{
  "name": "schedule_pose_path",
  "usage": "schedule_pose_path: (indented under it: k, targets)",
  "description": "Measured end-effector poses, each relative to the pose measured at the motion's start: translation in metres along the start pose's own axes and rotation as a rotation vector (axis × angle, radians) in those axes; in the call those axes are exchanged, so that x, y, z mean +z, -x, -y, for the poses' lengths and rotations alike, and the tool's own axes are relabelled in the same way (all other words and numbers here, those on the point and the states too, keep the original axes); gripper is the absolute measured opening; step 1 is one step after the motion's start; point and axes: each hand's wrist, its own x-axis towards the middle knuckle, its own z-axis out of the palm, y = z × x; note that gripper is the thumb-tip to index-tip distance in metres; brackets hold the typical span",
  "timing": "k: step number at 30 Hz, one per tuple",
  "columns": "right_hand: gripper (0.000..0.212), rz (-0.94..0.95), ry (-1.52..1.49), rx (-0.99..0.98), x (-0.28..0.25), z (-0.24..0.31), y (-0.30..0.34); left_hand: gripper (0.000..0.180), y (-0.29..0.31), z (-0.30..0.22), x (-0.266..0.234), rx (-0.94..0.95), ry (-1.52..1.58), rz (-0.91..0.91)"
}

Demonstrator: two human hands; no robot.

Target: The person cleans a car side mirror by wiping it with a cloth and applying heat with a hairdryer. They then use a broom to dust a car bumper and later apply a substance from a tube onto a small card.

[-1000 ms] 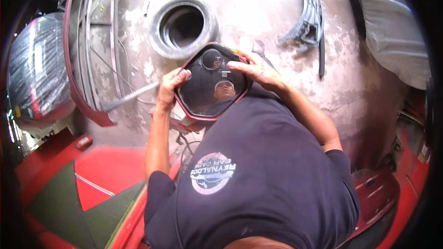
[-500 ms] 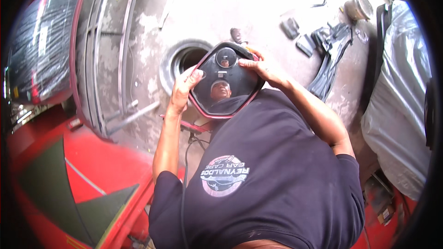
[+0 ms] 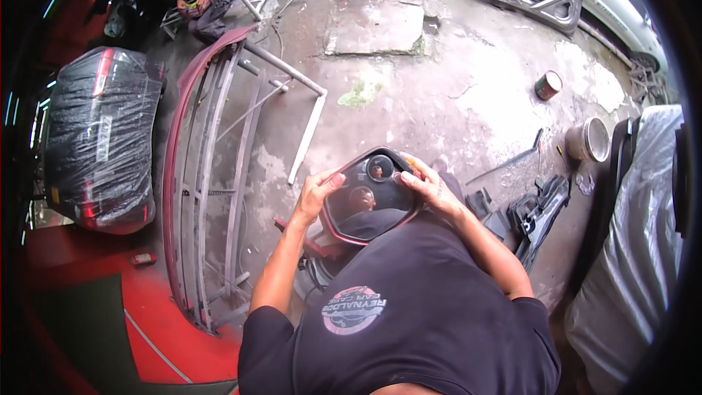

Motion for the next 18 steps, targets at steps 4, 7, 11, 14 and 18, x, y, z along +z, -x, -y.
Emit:
schedule_pose_path:
  k: [4,7,11,14,18]
  targets:
    - [0.077,0.159,0.135,-0.053,-0.043,0.072,-0.120,0.059,-0.109,-0.007,-0.029,-0.031,0.087,-0.093]
    - [0.076,0.196,0.276,-0.050,-0.078,0.124,-0.218,0.061,-0.195,-0.021,-0.042,-0.014,0.210,-0.205]
    - [0.073,0.320,0.495,-0.083,-0.106,0.217,-0.341,0.060,-0.280,-0.060,-0.064,-0.032,0.276,-0.325]
    - [0.059,0.311,0.566,-0.119,-0.116,0.272,-0.419,0.060,-0.332,-0.103,-0.083,-0.033,0.358,-0.353]
    - [0.070,0.411,0.677,-0.044,-0.123,0.341,-0.528,0.069,-0.413,-0.172,-0.111,-0.047,0.397,-0.453]
